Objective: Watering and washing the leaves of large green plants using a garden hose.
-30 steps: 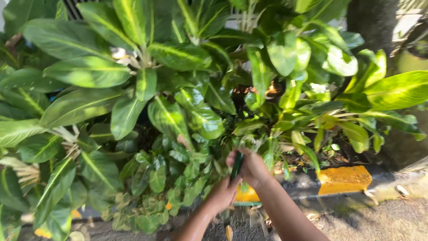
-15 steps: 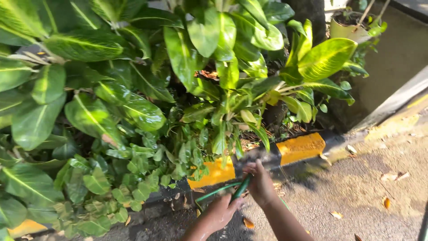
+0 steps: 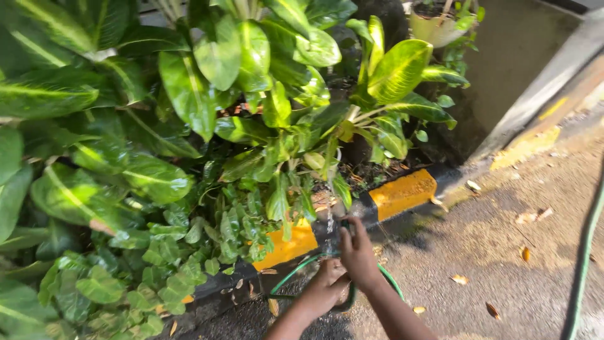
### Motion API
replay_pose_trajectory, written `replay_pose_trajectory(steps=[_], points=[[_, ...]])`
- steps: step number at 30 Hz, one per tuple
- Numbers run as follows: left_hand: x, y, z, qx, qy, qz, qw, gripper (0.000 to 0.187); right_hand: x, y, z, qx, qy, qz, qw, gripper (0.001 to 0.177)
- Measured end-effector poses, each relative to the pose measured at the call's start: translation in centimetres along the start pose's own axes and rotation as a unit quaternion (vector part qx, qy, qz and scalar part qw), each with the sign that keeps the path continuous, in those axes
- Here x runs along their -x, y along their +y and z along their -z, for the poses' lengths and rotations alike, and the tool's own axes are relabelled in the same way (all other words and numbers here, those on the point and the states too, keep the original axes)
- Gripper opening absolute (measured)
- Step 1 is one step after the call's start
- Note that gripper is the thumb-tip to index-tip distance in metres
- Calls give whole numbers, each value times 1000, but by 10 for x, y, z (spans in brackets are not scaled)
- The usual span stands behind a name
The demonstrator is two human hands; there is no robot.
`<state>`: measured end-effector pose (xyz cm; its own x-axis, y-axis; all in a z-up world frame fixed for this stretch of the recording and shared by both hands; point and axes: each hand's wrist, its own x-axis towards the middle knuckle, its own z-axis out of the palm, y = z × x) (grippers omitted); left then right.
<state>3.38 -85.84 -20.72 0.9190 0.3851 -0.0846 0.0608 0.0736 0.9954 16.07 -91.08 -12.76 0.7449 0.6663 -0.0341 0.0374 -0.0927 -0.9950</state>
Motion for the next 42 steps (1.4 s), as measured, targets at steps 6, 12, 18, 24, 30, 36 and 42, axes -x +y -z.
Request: replay_pose_trajectory(steps=[6,12,18,24,30,36,42], points=[[-11,30,45,-53,-40,286,956,59,-16,-51,91,-61,-78,-246,964,26],[-63,-29,74,25,25,281,959,66,-22,-62,87,46,-23,-237,970,26],[-123,-21,88,151,17,267,951,61,-58,-30,83,185,9,-168,968,28],[-186,-43,110,160,10,303,939,60,-89,-71,74,174,1,-276,945,32],[-237,-10,136,132,13,281,950,56,-122,-83,58,185,1,-247,951,31],[-271,12,133,148,41,266,952,58,-151,-84,67,186,-13,-269,945,34],[-306,19,119,139,93,181,969,53,-187,-84,108,129,-10,-277,952,33]])
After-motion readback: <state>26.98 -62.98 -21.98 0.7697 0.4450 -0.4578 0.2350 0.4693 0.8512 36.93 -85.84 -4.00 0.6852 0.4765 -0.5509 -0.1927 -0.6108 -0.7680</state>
